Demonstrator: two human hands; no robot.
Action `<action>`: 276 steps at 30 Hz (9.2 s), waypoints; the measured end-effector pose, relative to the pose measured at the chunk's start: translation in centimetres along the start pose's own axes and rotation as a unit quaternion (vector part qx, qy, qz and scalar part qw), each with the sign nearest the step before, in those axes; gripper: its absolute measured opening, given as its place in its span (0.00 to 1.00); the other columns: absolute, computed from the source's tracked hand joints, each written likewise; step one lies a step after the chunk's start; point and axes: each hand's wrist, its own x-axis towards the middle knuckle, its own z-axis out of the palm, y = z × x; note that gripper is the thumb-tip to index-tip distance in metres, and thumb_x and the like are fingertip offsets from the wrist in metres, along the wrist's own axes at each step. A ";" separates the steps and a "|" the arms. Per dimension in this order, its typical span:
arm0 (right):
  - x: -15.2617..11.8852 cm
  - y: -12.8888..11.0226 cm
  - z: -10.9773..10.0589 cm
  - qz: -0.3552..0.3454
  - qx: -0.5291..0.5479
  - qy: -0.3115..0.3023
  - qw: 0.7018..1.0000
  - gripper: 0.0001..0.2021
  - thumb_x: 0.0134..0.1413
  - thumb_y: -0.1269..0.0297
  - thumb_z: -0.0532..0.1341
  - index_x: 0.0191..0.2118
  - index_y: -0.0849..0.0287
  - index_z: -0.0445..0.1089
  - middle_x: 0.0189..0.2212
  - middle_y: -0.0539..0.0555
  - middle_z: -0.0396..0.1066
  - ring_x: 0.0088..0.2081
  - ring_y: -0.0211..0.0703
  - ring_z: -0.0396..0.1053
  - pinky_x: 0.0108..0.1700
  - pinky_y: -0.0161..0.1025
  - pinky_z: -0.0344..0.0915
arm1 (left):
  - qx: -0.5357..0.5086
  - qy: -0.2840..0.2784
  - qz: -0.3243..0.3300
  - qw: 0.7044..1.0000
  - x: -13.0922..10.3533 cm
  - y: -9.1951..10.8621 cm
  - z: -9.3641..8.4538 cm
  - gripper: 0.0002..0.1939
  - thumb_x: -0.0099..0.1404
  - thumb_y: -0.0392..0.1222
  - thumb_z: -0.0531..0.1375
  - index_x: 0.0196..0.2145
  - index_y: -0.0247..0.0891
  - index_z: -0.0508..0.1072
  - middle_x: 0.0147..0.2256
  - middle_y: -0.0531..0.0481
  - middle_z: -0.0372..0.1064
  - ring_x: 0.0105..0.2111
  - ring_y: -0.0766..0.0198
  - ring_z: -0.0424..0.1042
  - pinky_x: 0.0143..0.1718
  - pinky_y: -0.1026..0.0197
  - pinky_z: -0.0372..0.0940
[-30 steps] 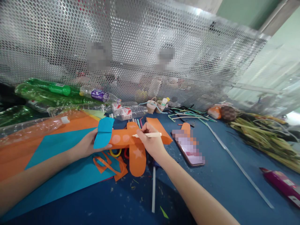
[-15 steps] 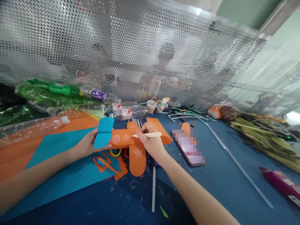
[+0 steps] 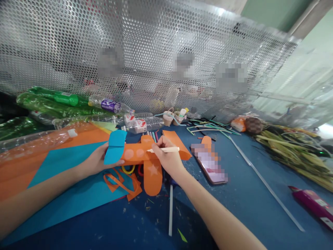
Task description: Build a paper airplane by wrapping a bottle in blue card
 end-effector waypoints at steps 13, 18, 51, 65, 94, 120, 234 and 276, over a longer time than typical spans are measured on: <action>0.1 0.5 -0.2 0.003 0.010 -0.034 0.999 0.13 0.49 0.62 0.59 0.21 0.54 0.53 0.14 0.42 0.54 0.19 0.35 0.50 0.22 0.35 0.45 | -0.009 -0.005 0.003 1.000 0.0 0.2 0.0 0.16 0.55 0.49 0.66 0.32 0.39 0.66 0.28 0.54 0.66 0.26 0.62 0.68 0.28 0.59 0.67; 0.1 0.8 -0.1 0.006 0.025 -0.036 0.999 0.12 0.49 0.62 0.59 0.22 0.54 0.54 0.15 0.42 0.53 0.19 0.35 0.49 0.22 0.35 0.45 | -0.007 -0.003 0.004 1.000 0.0 0.1 0.0 0.16 0.54 0.50 0.67 0.33 0.40 0.66 0.28 0.54 0.67 0.26 0.62 0.68 0.28 0.58 0.68; 0.2 1.2 -0.2 0.004 0.022 -0.045 0.999 0.12 0.48 0.64 0.59 0.22 0.54 0.53 0.14 0.41 0.52 0.18 0.34 0.49 0.22 0.35 0.45 | -0.012 0.000 0.003 1.000 0.1 0.2 0.0 0.17 0.53 0.50 0.67 0.32 0.38 0.66 0.27 0.55 0.66 0.25 0.64 0.67 0.27 0.61 0.66; 0.2 0.2 -0.1 -0.013 0.009 0.010 1.000 0.13 0.48 0.64 0.58 0.21 0.54 0.52 0.15 0.42 0.53 0.19 0.34 0.49 0.22 0.35 0.47 | 0.008 -0.004 0.007 1.000 0.2 0.1 0.0 0.17 0.55 0.50 0.66 0.31 0.38 0.65 0.28 0.55 0.66 0.26 0.64 0.68 0.27 0.62 0.65; 0.2 0.0 -0.3 -0.023 -0.016 0.017 0.999 0.13 0.48 0.65 0.58 0.20 0.54 0.52 0.16 0.42 0.51 0.19 0.35 0.48 0.23 0.35 0.47 | 0.002 -0.006 0.008 1.000 0.1 0.1 0.0 0.17 0.55 0.51 0.66 0.31 0.39 0.65 0.27 0.54 0.65 0.26 0.63 0.67 0.27 0.60 0.66; 0.3 -0.2 -0.7 -0.020 -0.028 0.019 0.999 0.13 0.48 0.65 0.58 0.20 0.53 0.52 0.15 0.42 0.52 0.19 0.35 0.50 0.23 0.37 0.48 | -0.002 0.001 0.003 1.000 0.1 0.1 0.0 0.17 0.54 0.52 0.66 0.31 0.39 0.64 0.25 0.55 0.64 0.26 0.63 0.67 0.26 0.61 0.64; -0.3 1.2 0.2 0.004 0.076 0.002 0.997 0.16 0.55 0.62 0.59 0.22 0.54 0.53 0.11 0.40 0.54 0.15 0.33 0.50 0.20 0.33 0.48 | -0.006 -0.013 0.002 1.000 0.0 -0.6 -0.1 0.19 0.53 0.49 0.67 0.40 0.42 0.68 0.32 0.50 0.70 0.30 0.57 0.71 0.32 0.56 0.68; -0.3 1.3 0.2 0.039 0.070 -0.044 0.996 0.13 0.52 0.63 0.60 0.23 0.54 0.54 0.10 0.39 0.56 0.14 0.32 0.51 0.19 0.33 0.47 | -0.015 -0.007 -0.012 1.000 0.0 -0.6 0.1 0.19 0.54 0.48 0.65 0.42 0.40 0.68 0.27 0.54 0.68 0.26 0.60 0.69 0.27 0.59 0.66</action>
